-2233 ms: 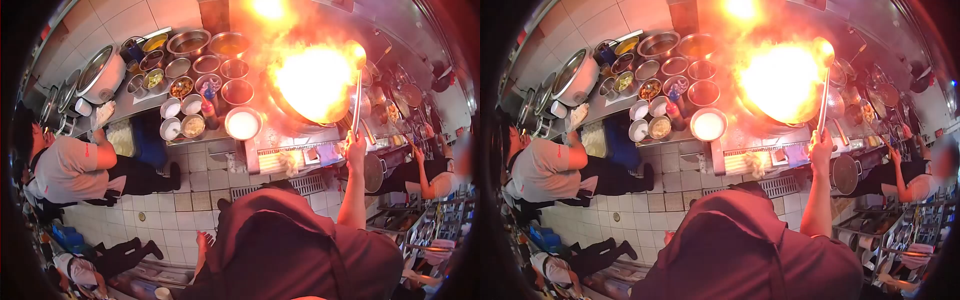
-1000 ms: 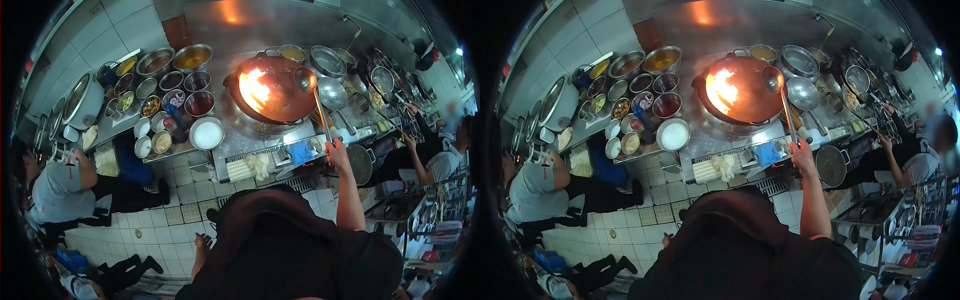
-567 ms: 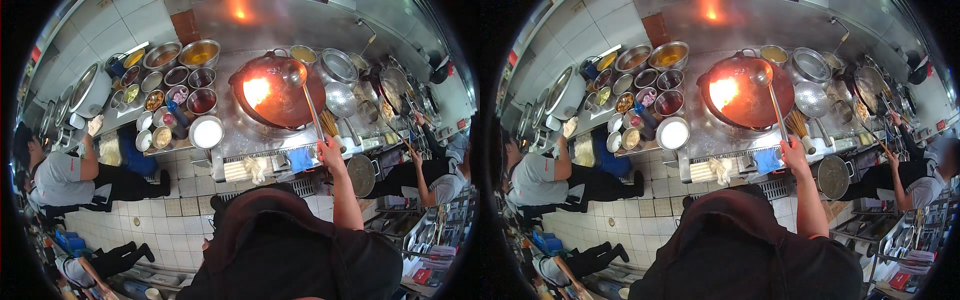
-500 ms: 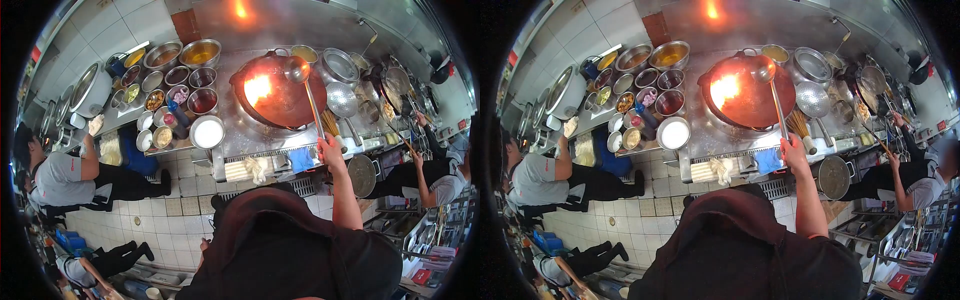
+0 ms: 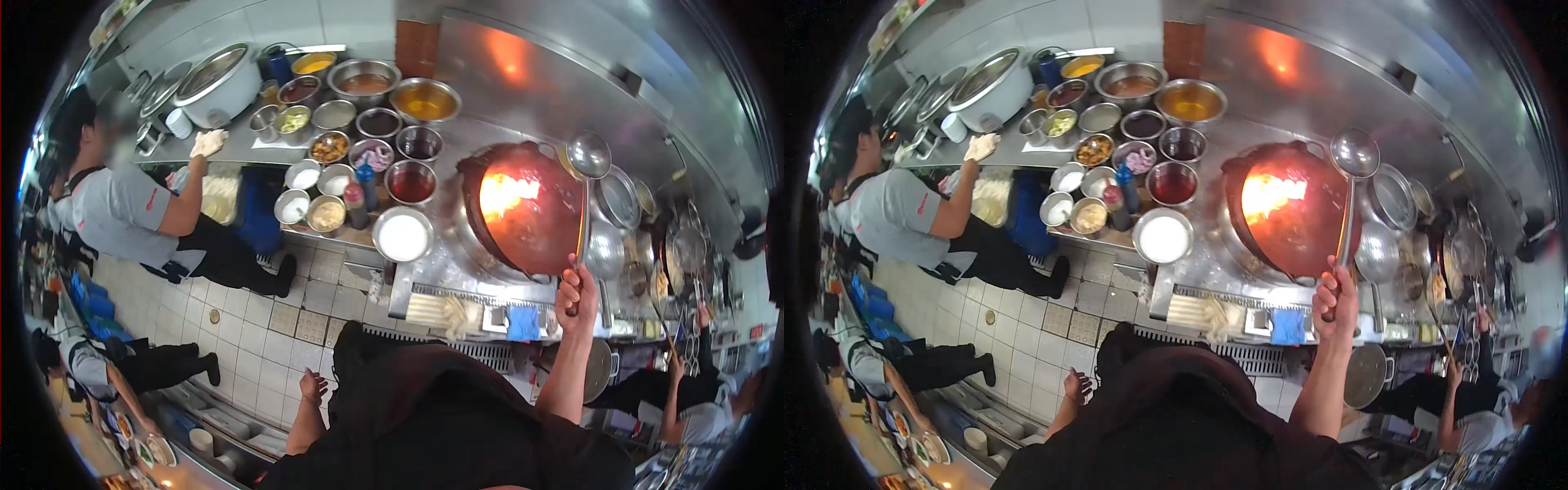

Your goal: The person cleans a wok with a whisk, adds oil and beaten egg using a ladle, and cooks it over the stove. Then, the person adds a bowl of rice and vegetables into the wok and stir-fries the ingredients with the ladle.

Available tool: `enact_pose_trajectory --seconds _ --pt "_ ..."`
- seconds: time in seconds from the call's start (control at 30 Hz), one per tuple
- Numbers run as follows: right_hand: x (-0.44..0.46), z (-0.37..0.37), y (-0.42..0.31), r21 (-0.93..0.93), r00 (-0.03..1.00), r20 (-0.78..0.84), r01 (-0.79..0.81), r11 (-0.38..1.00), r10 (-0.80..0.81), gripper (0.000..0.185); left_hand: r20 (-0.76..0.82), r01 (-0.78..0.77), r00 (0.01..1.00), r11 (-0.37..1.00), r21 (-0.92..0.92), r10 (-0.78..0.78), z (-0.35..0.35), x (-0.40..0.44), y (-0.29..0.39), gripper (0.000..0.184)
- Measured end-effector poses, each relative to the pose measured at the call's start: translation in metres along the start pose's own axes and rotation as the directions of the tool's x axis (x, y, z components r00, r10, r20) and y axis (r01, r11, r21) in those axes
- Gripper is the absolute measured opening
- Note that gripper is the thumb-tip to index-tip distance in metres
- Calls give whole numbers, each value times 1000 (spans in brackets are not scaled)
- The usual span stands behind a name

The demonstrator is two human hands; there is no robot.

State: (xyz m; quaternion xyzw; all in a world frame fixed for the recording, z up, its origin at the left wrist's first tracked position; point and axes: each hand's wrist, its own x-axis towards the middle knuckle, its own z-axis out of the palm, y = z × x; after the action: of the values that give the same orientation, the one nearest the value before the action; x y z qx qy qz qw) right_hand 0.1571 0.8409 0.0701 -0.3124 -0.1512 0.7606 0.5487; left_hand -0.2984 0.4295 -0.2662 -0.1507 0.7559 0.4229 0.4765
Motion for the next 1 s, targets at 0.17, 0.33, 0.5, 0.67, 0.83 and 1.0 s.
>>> enact_pose_trajectory --seconds 0.17,0.33,0.5,0.67,0.83,1.0 --pt "44 106 40 -7 978 176 -113 994 112 31 331 -543 840 660 519 430 -56 77 -62 69" --pt "171 249 105 -300 928 257 -189 935 270 21 94 -147 989 654 742 116 -73 149 -31 72" --pt "321 412 224 -779 978 114 -22 627 175 14 137 -84 990 932 351 38 -78 84 117 71" --pt "435 478 340 -966 983 144 114 233 115 12 84 161 984 985 -62 -156 -120 111 124 73" --pt "462 497 392 -977 982 185 180 -117 -30 24 50 180 982 981 78 -184 -171 107 72 74" --pt "480 499 414 -992 997 82 81 -94 -8 20 64 145 985 972 187 -159 -185 131 30 75"
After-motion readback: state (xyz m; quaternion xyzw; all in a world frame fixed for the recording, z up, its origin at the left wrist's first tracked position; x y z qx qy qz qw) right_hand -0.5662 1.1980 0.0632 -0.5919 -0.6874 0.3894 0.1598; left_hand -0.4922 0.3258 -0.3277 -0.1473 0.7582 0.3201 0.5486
